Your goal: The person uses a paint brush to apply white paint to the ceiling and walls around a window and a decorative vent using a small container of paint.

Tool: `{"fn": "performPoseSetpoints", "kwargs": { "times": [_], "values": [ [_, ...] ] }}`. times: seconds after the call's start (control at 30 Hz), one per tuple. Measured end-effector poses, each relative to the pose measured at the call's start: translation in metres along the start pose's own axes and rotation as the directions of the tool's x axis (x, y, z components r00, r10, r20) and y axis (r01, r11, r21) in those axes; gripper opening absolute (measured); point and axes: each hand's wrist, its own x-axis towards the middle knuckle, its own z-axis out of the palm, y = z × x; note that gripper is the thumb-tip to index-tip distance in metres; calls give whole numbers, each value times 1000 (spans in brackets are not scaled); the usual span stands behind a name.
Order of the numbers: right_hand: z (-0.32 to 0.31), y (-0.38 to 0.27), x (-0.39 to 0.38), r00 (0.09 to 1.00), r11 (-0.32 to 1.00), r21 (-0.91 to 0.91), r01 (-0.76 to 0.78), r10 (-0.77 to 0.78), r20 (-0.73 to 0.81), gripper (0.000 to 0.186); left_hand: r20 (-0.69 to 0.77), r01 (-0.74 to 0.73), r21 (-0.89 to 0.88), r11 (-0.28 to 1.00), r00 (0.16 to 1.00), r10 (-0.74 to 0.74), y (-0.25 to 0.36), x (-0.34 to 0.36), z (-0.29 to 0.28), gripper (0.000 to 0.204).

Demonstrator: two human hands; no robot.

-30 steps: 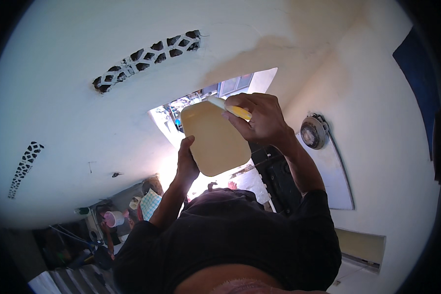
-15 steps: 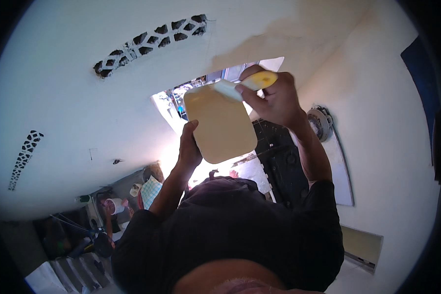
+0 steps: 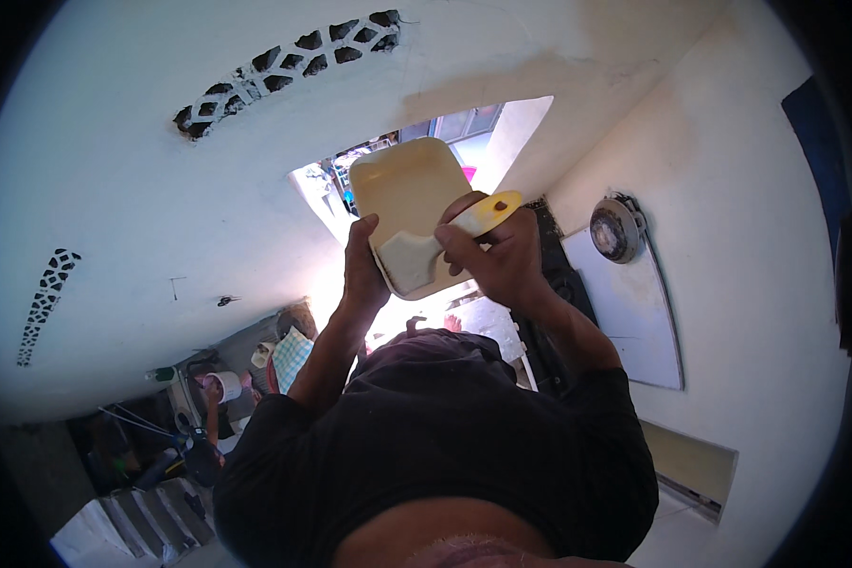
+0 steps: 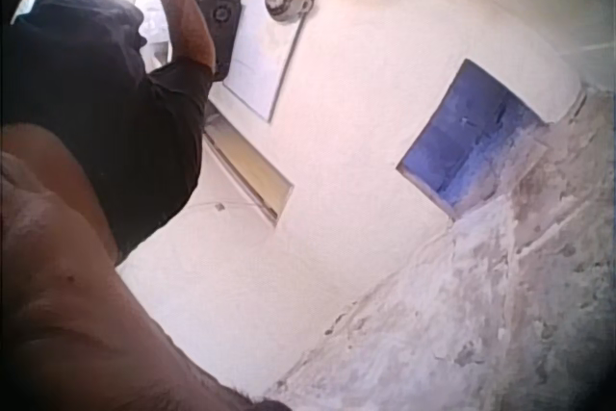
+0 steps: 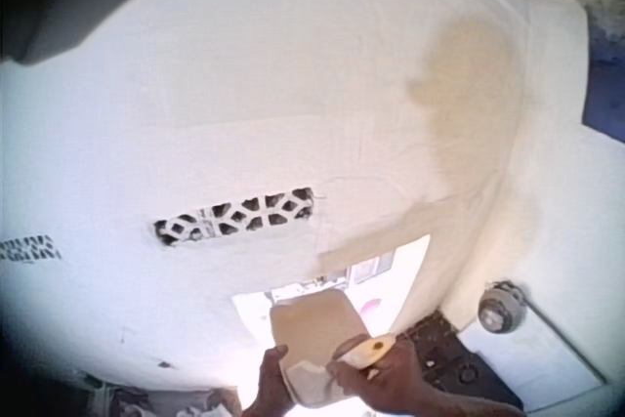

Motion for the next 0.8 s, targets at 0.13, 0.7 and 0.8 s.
{"fn": "performPoseSetpoints", "kwargs": {
  "times": [0.13,0.7,0.8],
  "values": [
    [-19,-8,7,982,978,166,-124,146,-122,10,-50,-11,-50,999,999,8,-3,0,0,53],
    [-26,-12,29,914,663,-679,316,-403,32,12,-28,-42,20,999,999,43,-8,-6,0,45],
    [-25,-12,31,908,736,-599,317,-418,-34,12,-9,-67,109,992,998,68,-16,1,-15,45]
  ]
}}
